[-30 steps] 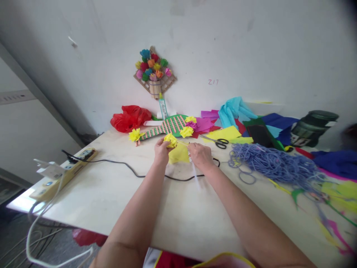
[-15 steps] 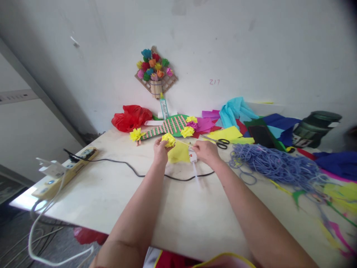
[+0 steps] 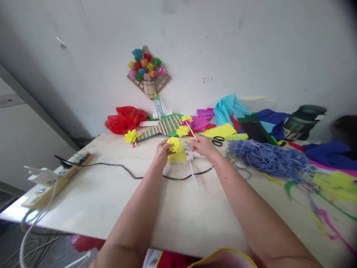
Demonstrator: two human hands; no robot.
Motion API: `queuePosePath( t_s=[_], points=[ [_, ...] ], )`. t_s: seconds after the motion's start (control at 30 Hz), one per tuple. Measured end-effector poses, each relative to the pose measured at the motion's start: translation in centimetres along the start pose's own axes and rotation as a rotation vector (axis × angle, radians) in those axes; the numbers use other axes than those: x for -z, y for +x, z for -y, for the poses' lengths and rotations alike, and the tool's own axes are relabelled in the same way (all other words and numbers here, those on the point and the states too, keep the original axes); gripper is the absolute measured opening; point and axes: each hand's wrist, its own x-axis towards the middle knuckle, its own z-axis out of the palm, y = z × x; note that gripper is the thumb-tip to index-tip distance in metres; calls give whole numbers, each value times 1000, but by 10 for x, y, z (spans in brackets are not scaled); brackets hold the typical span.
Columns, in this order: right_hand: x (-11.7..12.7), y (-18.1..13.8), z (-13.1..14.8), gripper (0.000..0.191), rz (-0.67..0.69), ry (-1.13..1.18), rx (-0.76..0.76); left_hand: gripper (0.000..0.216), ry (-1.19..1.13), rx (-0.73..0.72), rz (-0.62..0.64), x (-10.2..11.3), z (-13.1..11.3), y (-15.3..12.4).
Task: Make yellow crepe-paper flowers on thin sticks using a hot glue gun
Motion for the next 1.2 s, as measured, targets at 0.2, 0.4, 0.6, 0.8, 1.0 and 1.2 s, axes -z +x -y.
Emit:
queuePosePath(
  t_s=[0.2,0.4,0.6,0.8,1.0,1.2],
  points=[
    [-8,-5,4,18,48,171,-89,36,74,27,87,-6,4,-4],
    [-10,-6,5,10,81,272,-194,42,87,88,108,-16,3,-9],
    [-8,-4,1,1,85,281,-196,45,62,153,111,-21,0,-13],
    [-8,-5,1,9,46,275,-215,45,-25,245,127,-21,0,-13],
    [-8,1,-6,10,26,282,-216,45,-213,292,156,-20,-5,-13],
    [-8,7,-16,7,-14,206,-162,31,-456,292,178,-21,-5,-13]
  ],
)
